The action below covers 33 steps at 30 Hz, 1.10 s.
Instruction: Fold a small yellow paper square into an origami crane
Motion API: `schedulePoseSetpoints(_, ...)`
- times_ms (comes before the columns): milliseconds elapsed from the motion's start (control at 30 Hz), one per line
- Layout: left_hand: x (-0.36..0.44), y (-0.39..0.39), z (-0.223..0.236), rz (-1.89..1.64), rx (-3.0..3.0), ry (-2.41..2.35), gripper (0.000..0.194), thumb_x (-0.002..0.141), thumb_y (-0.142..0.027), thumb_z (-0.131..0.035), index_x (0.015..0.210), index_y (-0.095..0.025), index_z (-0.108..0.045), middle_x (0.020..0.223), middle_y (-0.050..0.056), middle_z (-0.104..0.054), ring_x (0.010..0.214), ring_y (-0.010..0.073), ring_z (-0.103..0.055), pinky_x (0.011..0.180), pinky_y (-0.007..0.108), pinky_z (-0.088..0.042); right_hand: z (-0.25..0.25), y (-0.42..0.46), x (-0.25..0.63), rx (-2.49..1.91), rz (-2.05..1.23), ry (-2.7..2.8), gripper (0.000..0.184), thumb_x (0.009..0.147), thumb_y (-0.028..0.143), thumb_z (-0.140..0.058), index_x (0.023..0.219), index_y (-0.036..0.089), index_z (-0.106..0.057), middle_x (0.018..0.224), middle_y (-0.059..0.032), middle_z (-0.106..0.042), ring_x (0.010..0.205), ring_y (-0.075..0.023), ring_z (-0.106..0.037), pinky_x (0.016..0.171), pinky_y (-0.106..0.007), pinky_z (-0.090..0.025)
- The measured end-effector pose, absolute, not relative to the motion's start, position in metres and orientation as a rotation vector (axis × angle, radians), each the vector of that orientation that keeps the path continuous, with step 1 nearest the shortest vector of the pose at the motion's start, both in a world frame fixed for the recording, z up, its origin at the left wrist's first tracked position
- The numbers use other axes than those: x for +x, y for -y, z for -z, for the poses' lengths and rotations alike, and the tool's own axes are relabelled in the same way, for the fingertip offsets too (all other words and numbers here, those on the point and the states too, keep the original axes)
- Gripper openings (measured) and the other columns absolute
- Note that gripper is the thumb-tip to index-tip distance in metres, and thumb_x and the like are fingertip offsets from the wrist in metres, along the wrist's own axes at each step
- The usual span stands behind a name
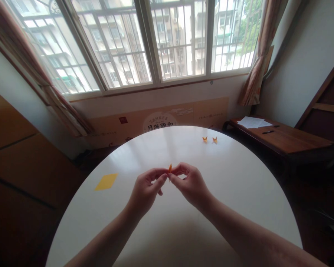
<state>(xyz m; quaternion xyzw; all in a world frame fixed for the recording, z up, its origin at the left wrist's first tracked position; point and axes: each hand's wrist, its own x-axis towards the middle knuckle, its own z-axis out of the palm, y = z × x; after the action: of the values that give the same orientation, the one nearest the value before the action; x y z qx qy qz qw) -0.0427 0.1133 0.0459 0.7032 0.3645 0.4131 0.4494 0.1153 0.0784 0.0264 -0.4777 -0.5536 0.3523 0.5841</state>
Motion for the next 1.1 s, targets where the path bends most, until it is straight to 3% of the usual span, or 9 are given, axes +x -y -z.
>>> schedulePoseSetpoints(300,-0.041,-0.120,-0.046,-0.967,1.449,-0.893,0.032,0.073,-0.040,-0.076,0.087,-0.011,-0.074,0.064,0.002,-0.061,0.059,0.0125,-0.054,0.041,0.017,-0.047,-0.025,-0.078,0.113,-1.120,-0.669,1.385,0.013,0.081,0.033,-0.073,0.079,0.020,-0.072,0.076,-0.0049,-0.072,0.072,-0.0208,-0.066,0.057,-0.029,-0.053)
schedulePoseSetpoints(633,-0.041,-0.123,-0.044,-1.097,1.398,-0.847,0.025,0.069,-0.031,-0.078,0.076,-0.016,-0.059,0.063,-0.003,-0.060,0.051,0.0088,-0.051,0.038,0.017,-0.045,-0.027,-0.078,0.113,-1.013,-1.028,1.237,0.014,0.075,0.031,-0.077,0.078,0.019,-0.073,0.076,-0.0045,-0.072,0.070,-0.0189,-0.065,0.053,-0.028,-0.053)
schedulePoseSetpoints(867,-0.042,-0.124,-0.045,-1.104,1.493,-0.822,0.008,0.070,-0.021,-0.070,0.075,-0.016,-0.067,0.063,-0.001,-0.063,0.052,0.0101,-0.053,0.040,0.018,-0.045,-0.028,-0.079,0.112,-0.969,-1.153,1.078,0.010,0.067,0.026,-0.078,0.074,0.019,-0.077,0.071,-0.0036,-0.072,0.068,-0.0174,-0.064,0.052,-0.026,-0.052)
schedulePoseSetpoints(1100,-0.047,-0.126,-0.046,-1.038,1.602,-0.821,0.016,0.074,-0.023,-0.068,0.085,-0.015,-0.077,0.067,0.002,-0.068,0.057,0.0120,-0.055,0.044,0.020,-0.048,-0.030,-0.078,0.116,-0.941,-1.241,0.996,0.014,0.069,0.025,-0.074,0.082,0.019,-0.078,0.077,-0.0049,-0.072,0.071,-0.0171,-0.062,0.053,-0.025,-0.052)
